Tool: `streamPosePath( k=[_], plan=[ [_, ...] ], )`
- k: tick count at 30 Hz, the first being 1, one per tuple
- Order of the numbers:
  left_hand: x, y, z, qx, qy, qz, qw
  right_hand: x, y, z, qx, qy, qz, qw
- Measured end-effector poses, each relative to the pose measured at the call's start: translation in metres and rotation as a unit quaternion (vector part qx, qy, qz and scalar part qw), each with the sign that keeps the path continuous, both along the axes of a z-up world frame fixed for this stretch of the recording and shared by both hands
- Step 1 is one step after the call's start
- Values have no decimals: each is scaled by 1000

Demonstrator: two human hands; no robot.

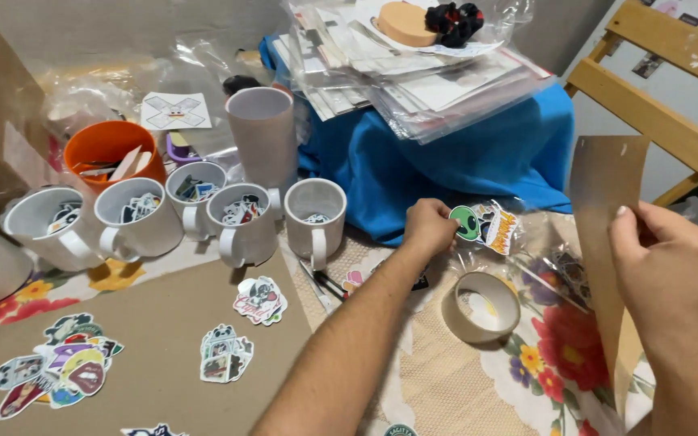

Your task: The person is sorting a variety of stickers on a table, placing them into different piles and inside ceramic mugs.

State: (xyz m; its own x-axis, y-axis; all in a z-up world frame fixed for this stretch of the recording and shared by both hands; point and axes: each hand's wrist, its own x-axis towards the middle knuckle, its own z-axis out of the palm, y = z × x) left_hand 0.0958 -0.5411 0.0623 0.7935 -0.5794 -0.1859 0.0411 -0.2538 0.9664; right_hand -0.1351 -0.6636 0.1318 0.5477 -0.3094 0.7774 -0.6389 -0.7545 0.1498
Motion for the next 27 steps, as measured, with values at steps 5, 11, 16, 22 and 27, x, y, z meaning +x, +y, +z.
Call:
streamPosePath(
  k=[5,11,16,22,27],
  plan=[
    [-5,-35,-4,101,-53,1,993,-10,11,6,11,-22,36,999],
    [-17,-1,27,155,-135,-53,977,6,26,3,62,-37,55,996],
    [-41,98,60,111,-319,-89,937,15,34,-6,80,-57,89,991],
    [-88,331,101,66,-390,-169,903,28,60,-58,-33,38,26,998],
    [-90,508,68,193,-249,171,934,61,190,-53,42,119,109,986]
  ],
)
